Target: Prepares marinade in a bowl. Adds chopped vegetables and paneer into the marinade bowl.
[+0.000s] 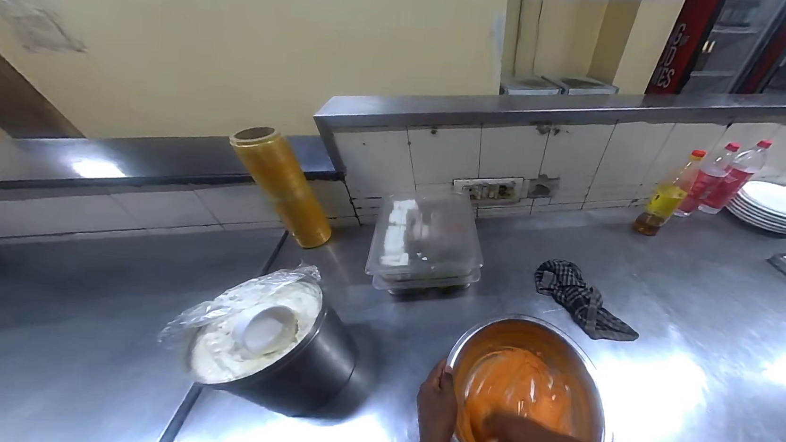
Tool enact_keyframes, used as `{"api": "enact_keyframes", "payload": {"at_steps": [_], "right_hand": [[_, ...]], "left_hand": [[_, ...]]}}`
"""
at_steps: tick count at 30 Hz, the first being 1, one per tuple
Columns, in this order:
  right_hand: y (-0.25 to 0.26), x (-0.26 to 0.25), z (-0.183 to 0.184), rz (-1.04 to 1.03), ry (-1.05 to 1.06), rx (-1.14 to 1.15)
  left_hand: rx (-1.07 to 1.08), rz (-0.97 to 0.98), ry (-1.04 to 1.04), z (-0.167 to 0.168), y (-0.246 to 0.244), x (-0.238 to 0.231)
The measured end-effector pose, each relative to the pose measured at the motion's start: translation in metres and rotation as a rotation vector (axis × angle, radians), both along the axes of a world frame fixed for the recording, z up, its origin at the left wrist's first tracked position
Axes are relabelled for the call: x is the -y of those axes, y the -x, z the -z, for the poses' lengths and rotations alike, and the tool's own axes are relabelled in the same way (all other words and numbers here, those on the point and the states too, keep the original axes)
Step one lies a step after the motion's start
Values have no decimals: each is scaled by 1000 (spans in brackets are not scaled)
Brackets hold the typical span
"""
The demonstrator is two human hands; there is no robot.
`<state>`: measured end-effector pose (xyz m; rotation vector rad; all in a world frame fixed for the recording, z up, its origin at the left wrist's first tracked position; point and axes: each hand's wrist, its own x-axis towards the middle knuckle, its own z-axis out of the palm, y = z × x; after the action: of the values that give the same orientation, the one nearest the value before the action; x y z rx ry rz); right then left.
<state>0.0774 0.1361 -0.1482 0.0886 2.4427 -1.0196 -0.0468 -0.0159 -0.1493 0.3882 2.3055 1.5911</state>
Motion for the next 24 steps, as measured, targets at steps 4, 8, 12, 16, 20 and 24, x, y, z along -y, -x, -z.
{"api": "enact_keyframes", "payload": {"at_steps": [4,8,12,16,20,24], "right_hand": [[-3,-54,-22,-119,-114,103],[9,-2,-8,37,-36,29],[4,-28,-22,-16,-81,1],[25,-55,-59,310,-283,115],[60,-36,-48,261,-397,149],[68,46,-24,-37,-263,-17]], "left_hand": [[8,130,9,-7,18,5],[-29,196,84,-9,43,-19],[-3,184,50,-6,65,-18],[167,58,6,-15,-11,39],[314,6,-166,4,-69,48],[213,40,-144,4,-17,27]]}}
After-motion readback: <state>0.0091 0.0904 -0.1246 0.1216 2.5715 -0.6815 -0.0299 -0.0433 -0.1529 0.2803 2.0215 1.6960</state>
